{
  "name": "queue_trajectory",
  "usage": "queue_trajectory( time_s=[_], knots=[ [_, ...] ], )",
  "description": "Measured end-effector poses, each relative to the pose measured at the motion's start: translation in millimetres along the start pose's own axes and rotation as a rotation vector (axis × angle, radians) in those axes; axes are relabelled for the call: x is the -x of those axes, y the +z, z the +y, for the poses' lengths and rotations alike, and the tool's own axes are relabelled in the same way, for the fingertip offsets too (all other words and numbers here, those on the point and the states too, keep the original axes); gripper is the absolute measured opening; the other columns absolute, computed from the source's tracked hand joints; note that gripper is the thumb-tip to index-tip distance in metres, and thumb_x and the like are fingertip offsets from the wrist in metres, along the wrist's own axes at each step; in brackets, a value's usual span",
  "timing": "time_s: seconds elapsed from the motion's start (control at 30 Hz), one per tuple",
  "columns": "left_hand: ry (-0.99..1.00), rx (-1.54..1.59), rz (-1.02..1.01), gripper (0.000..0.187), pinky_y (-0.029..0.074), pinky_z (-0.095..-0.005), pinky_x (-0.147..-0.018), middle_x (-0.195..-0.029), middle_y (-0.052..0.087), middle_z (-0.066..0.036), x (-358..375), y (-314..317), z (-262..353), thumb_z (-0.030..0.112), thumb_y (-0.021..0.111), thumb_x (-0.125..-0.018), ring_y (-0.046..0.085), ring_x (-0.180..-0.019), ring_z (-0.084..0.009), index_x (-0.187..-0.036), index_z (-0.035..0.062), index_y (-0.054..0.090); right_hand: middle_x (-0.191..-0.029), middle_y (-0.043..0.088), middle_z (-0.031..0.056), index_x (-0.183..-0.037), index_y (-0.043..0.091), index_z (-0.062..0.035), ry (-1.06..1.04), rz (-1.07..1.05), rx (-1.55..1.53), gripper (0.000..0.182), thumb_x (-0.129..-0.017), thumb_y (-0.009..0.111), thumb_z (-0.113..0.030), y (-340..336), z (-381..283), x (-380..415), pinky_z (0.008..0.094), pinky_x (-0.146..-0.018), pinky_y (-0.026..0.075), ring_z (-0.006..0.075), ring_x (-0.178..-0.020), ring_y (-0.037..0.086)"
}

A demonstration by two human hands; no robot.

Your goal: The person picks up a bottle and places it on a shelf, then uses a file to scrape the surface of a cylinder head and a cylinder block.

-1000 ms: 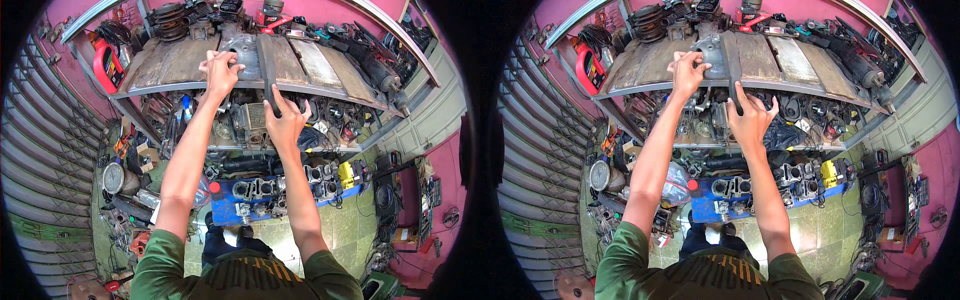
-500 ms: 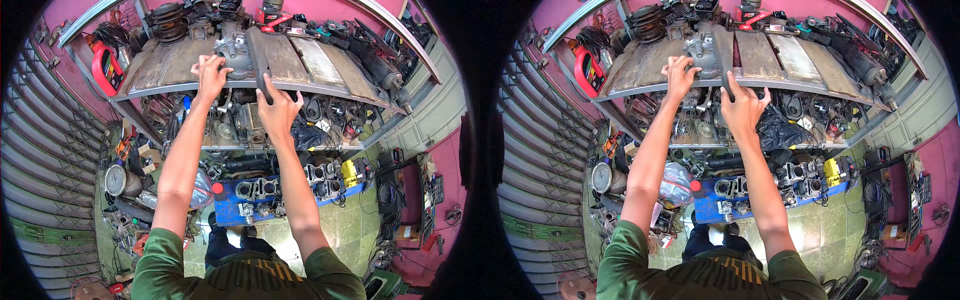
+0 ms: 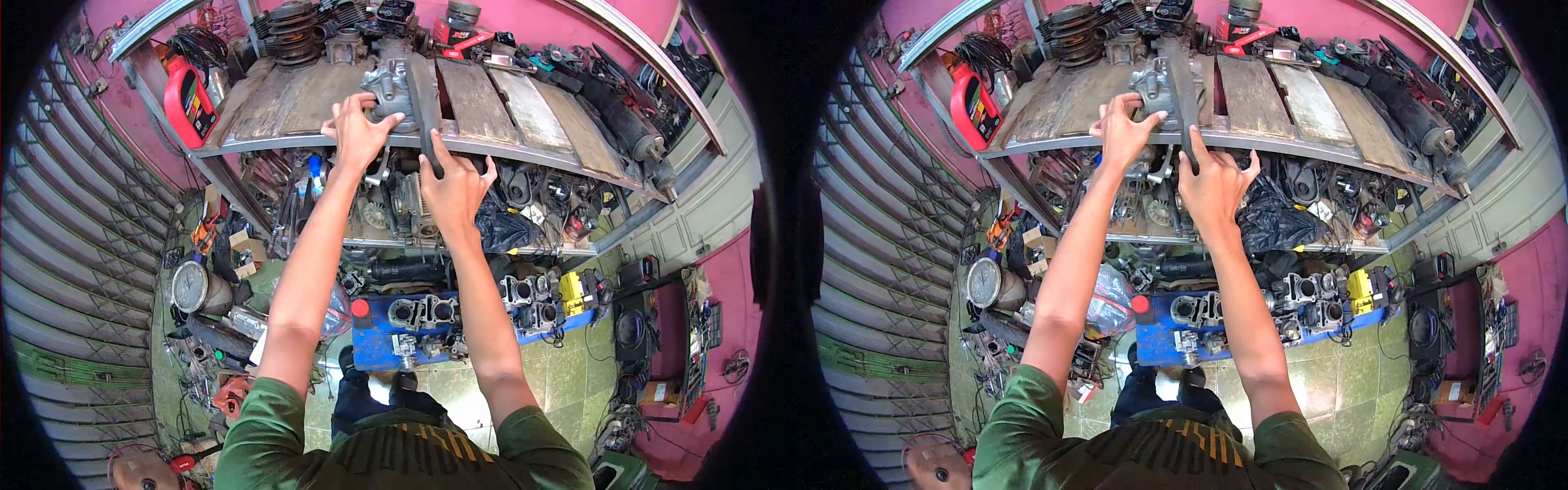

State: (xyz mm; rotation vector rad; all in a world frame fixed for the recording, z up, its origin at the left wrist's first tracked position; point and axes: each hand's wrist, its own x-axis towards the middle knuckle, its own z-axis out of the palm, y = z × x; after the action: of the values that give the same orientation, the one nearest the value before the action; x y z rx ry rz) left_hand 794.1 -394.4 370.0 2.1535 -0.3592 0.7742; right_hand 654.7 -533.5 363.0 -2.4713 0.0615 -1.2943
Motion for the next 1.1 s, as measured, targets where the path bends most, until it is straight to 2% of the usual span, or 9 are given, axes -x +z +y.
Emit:
queue_trajectory(
  time_s=[0.03, 0.1, 0.23, 0.47, 0.57, 0.67, 0.77, 1.0, 1.1],
  knots=[
    [-0.009, -0.010, 0.107, 0.065, 0.029, -0.0553, -0.103, -0.114, 0.069, -0.004, 0, 0, 6, 0.042, 0.091, -0.069, 0.053, -0.120, -0.0269, -0.118, 0.0088, 0.066, -0.091, 0.077, 0.0131, -0.130, 0.071, -0.0235, 0.055, -0.049, -0.035, 0.045, -0.086, 0.076, -0.026, -2, -2, 0, 0.0570, -0.113, 0.025, 0.0275, -0.090, 0.073],
    [0.004, -0.003, 0.220, 0.071, 0.031, -0.0567, -0.103, -0.134, 0.062, -0.009, -7, -6, 11, 0.047, 0.090, -0.070, 0.051, -0.126, -0.0290, -0.125, 0.0094, 0.065, -0.092, 0.077, 0.0128, -0.130, 0.071, -0.0237, 0.056, -0.055, -0.035, 0.045, -0.086, 0.076, -0.026, -4, -2, 0, 0.0570, -0.113, 0.025, 0.0274, -0.090, 0.073],
    [-0.013, -0.131, -0.064, 0.079, 0.032, -0.0571, -0.105, -0.132, 0.064, -0.012, -28, -19, 17, 0.052, 0.087, -0.073, 0.051, -0.128, -0.0311, -0.136, 0.0094, 0.064, -0.094, 0.077, 0.0118, -0.130, 0.071, -0.0241, 0.054, -0.051, -0.040, 0.044, -0.086, 0.076, -0.025, -4, 1, 0, 0.0570, -0.114, 0.025, 0.0270, -0.092, 0.072],
    [-0.051, -0.184, 0.012, 0.078, 0.038, -0.0543, -0.106, -0.129, 0.066, -0.016, -24, -6, 19, 0.049, 0.086, -0.076, 0.053, -0.126, -0.0360, -0.138, 0.0072, 0.062, -0.085, 0.076, 0.0059, -0.129, 0.071, -0.0241, -0.034, 0.071, -0.057, 0.043, -0.086, 0.075, -0.025, -1, 6, -5, 0.0589, -0.111, 0.025, 0.0219, -0.088, 0.072],
    [-0.155, -0.130, 0.022, 0.099, 0.039, -0.0534, -0.108, -0.128, 0.066, -0.025, -18, -2, 19, 0.048, 0.087, -0.074, 0.051, -0.128, -0.0405, -0.146, -0.0079, 0.047, -0.090, 0.076, 0.0127, -0.129, 0.072, -0.0244, -0.017, 0.004, -0.058, 0.041, -0.088, 0.074, -0.027, -15, -9, -30, 0.0572, -0.113, 0.026, 0.0278, -0.090, 0.072],
    [-0.205, -0.124, -0.118, 0.105, 0.031, -0.0632, -0.106, -0.134, 0.063, -0.023, -16, 2, 22, 0.045, 0.090, -0.071, 0.049, -0.133, -0.0370, -0.150, -0.0045, 0.042, -0.081, 0.074, 0.0149, -0.125, 0.074, -0.0242, -0.017, -0.104, 0.037, 0.038, -0.087, 0.073, -0.029, -13, -22, -66, 0.0597, -0.112, 0.027, 0.0303, -0.084, 0.072],
    [-0.135, 0.035, -0.032, 0.112, 0.032, -0.0556, -0.108, -0.134, 0.063, -0.024, -14, 19, 8, 0.040, 0.093, -0.067, 0.051, -0.131, -0.0384, -0.152, -0.0063, 0.039, -0.076, 0.072, 0.0161, -0.117, 0.077, -0.0235, -0.070, -0.138, 0.124, 0.034, -0.084, 0.074, -0.032, -6, -28, -89, 0.0636, -0.109, 0.029, 0.0333, -0.082, 0.072],
    [-0.226, 0.034, -0.021, 0.101, 0.041, -0.0503, -0.107, -0.125, 0.065, -0.031, -1, 10, 13, 0.041, 0.094, -0.065, 0.058, -0.123, -0.0408, -0.141, -0.0111, 0.052, -0.078, 0.072, 0.0136, -0.119, 0.077, -0.0237, -0.111, -0.248, 0.122, 0.034, -0.085, 0.073, -0.028, -49, -22, -66, 0.0649, -0.111, 0.027, 0.0309, -0.084, 0.072],
    [-0.225, 0.056, 0.033, 0.086, 0.024, -0.0581, -0.109, -0.124, 0.066, -0.024, -1, 28, -4, 0.048, 0.092, -0.065, 0.049, -0.133, -0.0350, -0.127, -0.0042, 0.064, -0.074, 0.072, 0.0123, -0.117, 0.078, -0.0253, -0.210, -0.139, 0.111, 0.034, -0.083, 0.073, -0.028, -27, -34, -80, 0.0672, -0.110, 0.026, 0.0289, -0.085, 0.071]
  ],
)
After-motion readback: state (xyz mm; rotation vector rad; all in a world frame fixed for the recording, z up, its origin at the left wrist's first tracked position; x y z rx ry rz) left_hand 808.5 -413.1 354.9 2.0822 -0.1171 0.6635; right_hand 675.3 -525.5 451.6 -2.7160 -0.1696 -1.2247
